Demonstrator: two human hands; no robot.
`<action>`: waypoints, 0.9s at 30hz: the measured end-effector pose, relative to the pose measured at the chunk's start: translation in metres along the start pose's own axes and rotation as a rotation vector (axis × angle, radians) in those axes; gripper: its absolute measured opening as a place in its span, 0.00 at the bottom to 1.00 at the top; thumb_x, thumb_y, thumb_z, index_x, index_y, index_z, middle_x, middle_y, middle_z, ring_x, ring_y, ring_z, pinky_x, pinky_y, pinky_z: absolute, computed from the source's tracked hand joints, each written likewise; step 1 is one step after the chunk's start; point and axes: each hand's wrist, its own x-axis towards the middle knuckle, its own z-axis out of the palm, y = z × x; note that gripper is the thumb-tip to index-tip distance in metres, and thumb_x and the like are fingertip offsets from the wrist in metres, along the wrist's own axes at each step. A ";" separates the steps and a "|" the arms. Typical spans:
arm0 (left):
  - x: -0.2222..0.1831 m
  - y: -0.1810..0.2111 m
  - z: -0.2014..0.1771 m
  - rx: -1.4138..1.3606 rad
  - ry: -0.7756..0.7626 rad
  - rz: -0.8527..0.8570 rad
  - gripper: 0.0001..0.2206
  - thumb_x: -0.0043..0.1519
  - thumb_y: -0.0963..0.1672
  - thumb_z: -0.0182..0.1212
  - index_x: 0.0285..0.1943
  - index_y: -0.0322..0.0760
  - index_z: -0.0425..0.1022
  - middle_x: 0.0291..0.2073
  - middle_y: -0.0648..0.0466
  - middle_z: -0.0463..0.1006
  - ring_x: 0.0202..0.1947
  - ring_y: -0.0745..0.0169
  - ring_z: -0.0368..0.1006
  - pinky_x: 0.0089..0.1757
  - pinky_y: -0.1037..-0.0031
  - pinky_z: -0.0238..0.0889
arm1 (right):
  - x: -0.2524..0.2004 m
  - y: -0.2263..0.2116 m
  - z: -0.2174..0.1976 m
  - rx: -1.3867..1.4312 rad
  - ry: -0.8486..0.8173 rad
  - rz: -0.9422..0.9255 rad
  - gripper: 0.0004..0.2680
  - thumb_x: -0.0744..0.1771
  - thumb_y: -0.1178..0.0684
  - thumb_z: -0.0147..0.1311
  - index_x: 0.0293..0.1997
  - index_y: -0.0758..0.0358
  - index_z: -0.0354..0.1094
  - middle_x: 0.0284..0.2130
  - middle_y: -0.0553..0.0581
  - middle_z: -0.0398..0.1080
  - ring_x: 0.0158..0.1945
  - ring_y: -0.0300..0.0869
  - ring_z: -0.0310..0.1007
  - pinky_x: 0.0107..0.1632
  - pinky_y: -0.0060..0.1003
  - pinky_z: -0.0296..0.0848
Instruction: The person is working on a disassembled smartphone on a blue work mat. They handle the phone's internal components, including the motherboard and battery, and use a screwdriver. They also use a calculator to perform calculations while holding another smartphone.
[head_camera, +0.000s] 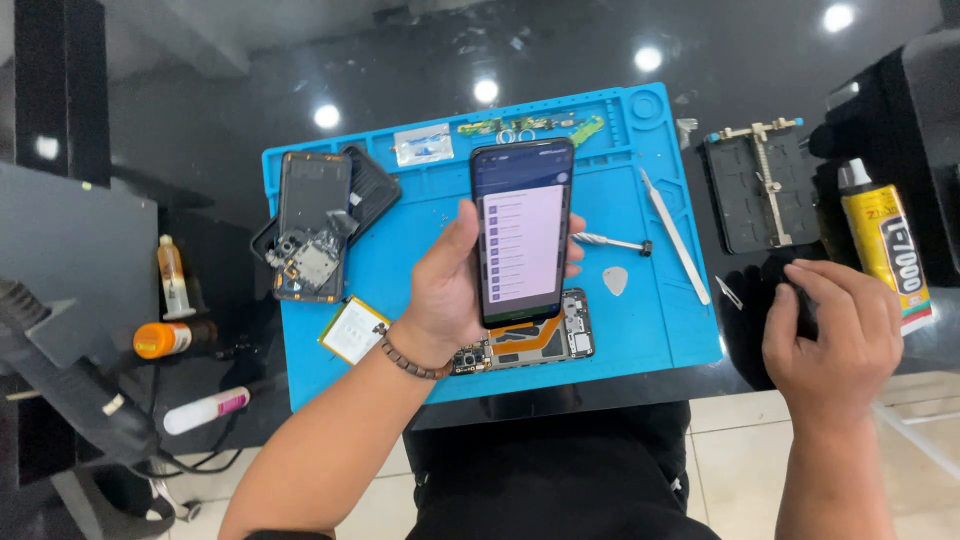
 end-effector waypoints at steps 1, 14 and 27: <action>0.001 0.000 0.000 0.028 -0.007 -0.011 0.33 0.69 0.56 0.54 0.74 0.26 0.61 0.60 0.33 0.73 0.55 0.42 0.76 0.57 0.55 0.72 | -0.002 0.001 0.000 -0.004 0.008 0.003 0.02 0.73 0.70 0.60 0.49 0.77 0.77 0.48 0.69 0.78 0.50 0.58 0.77 0.57 0.49 0.72; 0.003 0.016 0.023 0.203 0.043 -0.091 0.33 0.69 0.56 0.42 0.76 0.29 0.57 0.65 0.35 0.70 0.62 0.40 0.72 0.61 0.50 0.70 | -0.002 0.002 -0.002 0.017 0.027 0.004 0.03 0.72 0.74 0.59 0.46 0.79 0.77 0.46 0.70 0.78 0.49 0.59 0.77 0.57 0.49 0.71; -0.012 0.026 0.019 0.365 0.233 -0.003 0.35 0.65 0.59 0.52 0.67 0.24 0.65 0.54 0.34 0.75 0.50 0.36 0.76 0.51 0.46 0.74 | 0.016 -0.010 -0.011 0.125 0.258 0.025 0.06 0.66 0.73 0.53 0.36 0.70 0.65 0.32 0.66 0.74 0.33 0.54 0.73 0.40 0.46 0.67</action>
